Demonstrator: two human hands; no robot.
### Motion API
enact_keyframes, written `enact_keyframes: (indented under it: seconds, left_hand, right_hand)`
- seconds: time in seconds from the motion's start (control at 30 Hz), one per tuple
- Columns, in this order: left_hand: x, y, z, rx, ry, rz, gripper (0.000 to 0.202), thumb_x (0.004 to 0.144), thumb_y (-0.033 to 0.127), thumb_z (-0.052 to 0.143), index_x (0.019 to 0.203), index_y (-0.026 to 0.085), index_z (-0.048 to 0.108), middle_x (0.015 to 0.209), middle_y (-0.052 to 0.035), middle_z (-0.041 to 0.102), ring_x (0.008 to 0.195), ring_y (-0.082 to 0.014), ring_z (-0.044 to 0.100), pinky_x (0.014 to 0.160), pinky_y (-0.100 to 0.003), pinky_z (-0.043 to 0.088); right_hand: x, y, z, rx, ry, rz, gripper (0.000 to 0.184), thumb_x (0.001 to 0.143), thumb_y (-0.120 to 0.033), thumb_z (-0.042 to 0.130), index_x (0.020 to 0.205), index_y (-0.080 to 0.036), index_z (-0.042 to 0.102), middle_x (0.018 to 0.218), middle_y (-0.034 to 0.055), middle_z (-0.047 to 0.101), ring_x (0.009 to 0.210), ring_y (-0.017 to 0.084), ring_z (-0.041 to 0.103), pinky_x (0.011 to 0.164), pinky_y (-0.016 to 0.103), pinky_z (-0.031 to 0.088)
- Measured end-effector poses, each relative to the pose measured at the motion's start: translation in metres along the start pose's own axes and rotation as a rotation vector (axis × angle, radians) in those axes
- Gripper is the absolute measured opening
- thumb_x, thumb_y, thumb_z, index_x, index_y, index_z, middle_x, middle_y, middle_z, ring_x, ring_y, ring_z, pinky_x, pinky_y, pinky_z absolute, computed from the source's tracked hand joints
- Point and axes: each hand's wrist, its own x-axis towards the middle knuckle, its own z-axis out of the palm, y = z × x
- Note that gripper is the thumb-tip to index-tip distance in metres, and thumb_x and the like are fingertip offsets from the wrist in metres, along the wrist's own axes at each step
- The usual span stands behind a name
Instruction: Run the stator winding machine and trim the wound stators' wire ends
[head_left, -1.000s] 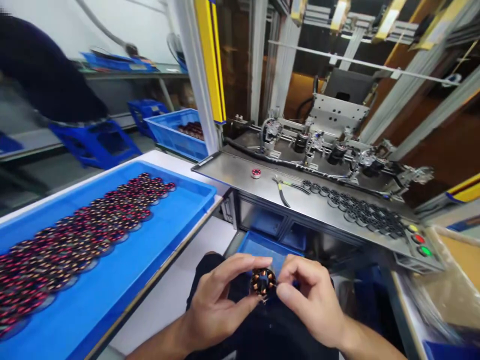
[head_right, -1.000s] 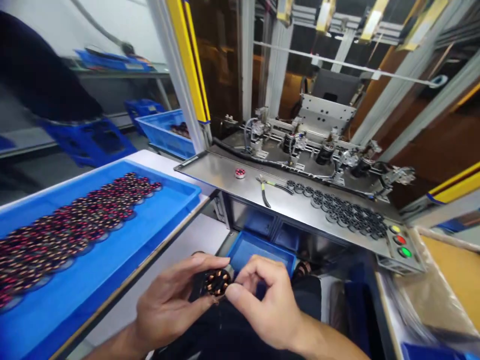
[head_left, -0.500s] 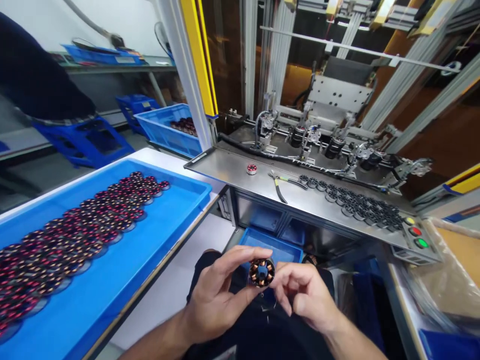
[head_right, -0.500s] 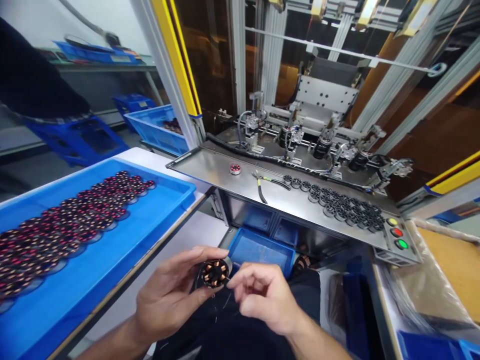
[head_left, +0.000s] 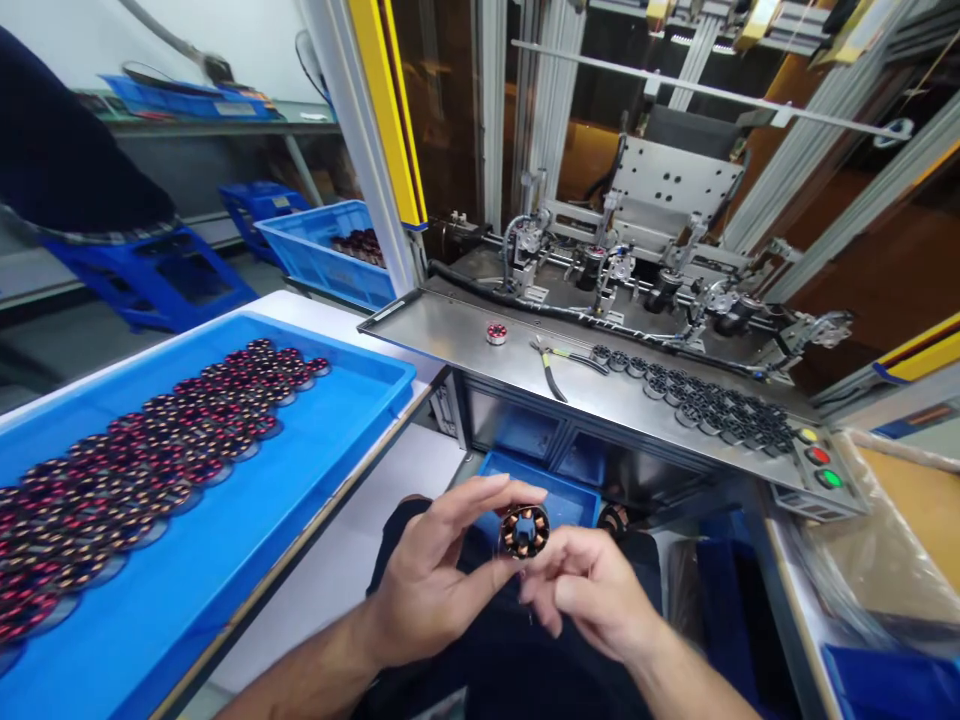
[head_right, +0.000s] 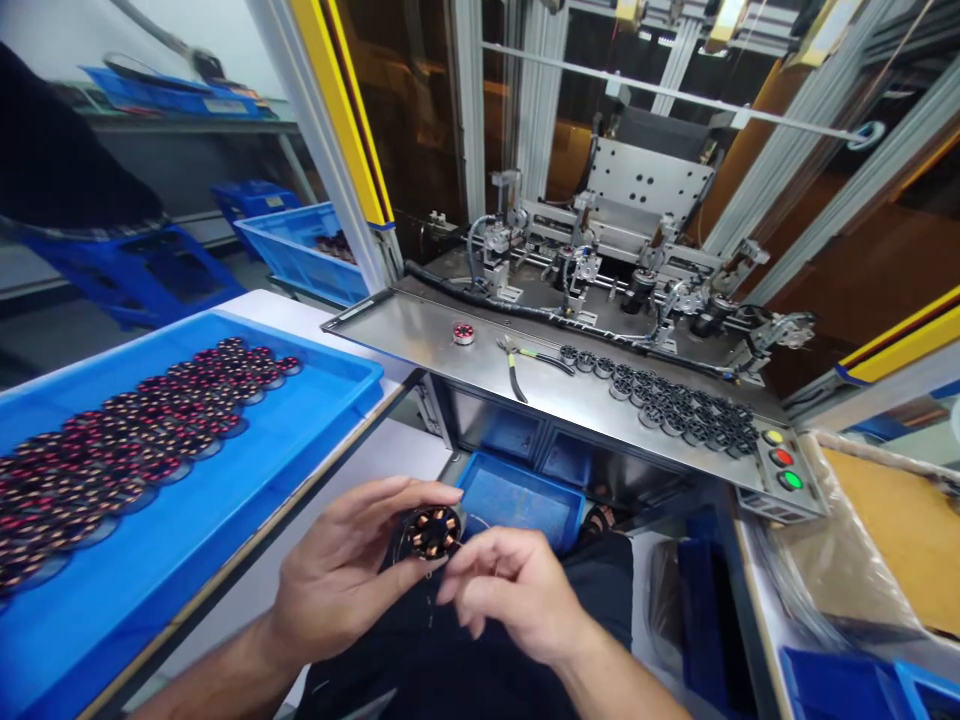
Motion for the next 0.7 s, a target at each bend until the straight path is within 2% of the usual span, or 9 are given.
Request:
enact_keyframes:
  seconds: [0.13,0.2,0.33,0.43,0.57,0.7]
  left_hand:
    - [0.005,-0.004,0.005,0.057,-0.022,0.025,0.074,0.080,-0.004,0.063,0.143,0.029,0.042,0.125,-0.0027,0.071,0.111,-0.0142,0.068,0.100,-0.023,0.052]
    - [0.006,-0.005,0.005,0.072,-0.024,0.025,0.073,0.081,-0.003,0.063,0.143,0.028,0.041,0.125,-0.0033,0.071,0.111,-0.0145,0.068,0.100,-0.023,0.052]
    - [0.006,-0.005,0.004,0.095,-0.031,0.040,0.073,0.081,-0.002,0.065,0.143,0.028,0.041,0.125,-0.0042,0.071,0.112,-0.0151,0.067,0.100,-0.024,0.052]
    - [0.005,-0.005,0.005,0.097,-0.030,0.037,0.074,0.081,-0.002,0.066,0.143,0.028,0.041,0.125,-0.0043,0.071,0.110,-0.0153,0.068,0.099,-0.025,0.053]
    - [0.005,-0.004,0.005,0.064,-0.025,0.003,0.074,0.081,-0.002,0.068,0.143,0.029,0.041,0.125,-0.0045,0.071,0.113,-0.0157,0.067,0.100,-0.025,0.052]
    - [0.007,-0.002,0.003,-0.004,0.001,-0.112,0.068,0.084,0.001,0.067,0.140,0.032,0.043,0.125,-0.0037,0.071,0.114,-0.0160,0.067,0.098,-0.025,0.053]
  right_hand:
    - [0.004,0.010,0.016,0.042,0.063,0.059,0.033,0.060,-0.034,0.091,0.067,-0.012,0.067,0.052,0.0010,0.067,0.034,0.005,0.049,0.035,0.015,0.037]
    - [0.003,0.009,0.019,0.059,0.081,0.084,0.031,0.060,-0.031,0.091,0.070,-0.012,0.068,0.048,-0.0015,0.063,0.032,0.004,0.047,0.033,0.013,0.035]
    - [0.003,0.005,0.020,0.047,0.107,0.030,0.035,0.061,-0.034,0.091,0.078,-0.011,0.070,0.054,-0.0002,0.067,0.036,0.005,0.052,0.037,0.014,0.042]
    - [0.007,0.006,0.021,0.045,0.125,0.036,0.038,0.057,-0.035,0.092,0.073,-0.010,0.068,0.060,0.0023,0.070,0.039,0.006,0.055,0.038,0.015,0.045]
    - [0.006,0.008,0.021,0.077,0.115,0.119,0.035,0.057,-0.031,0.092,0.071,-0.011,0.067,0.050,0.0002,0.066,0.032,0.006,0.050,0.031,0.013,0.038]
    - [-0.006,0.006,0.018,0.036,0.103,0.115,0.030,0.059,-0.030,0.090,0.069,-0.010,0.071,0.047,-0.0005,0.064,0.033,0.006,0.051,0.029,0.012,0.035]
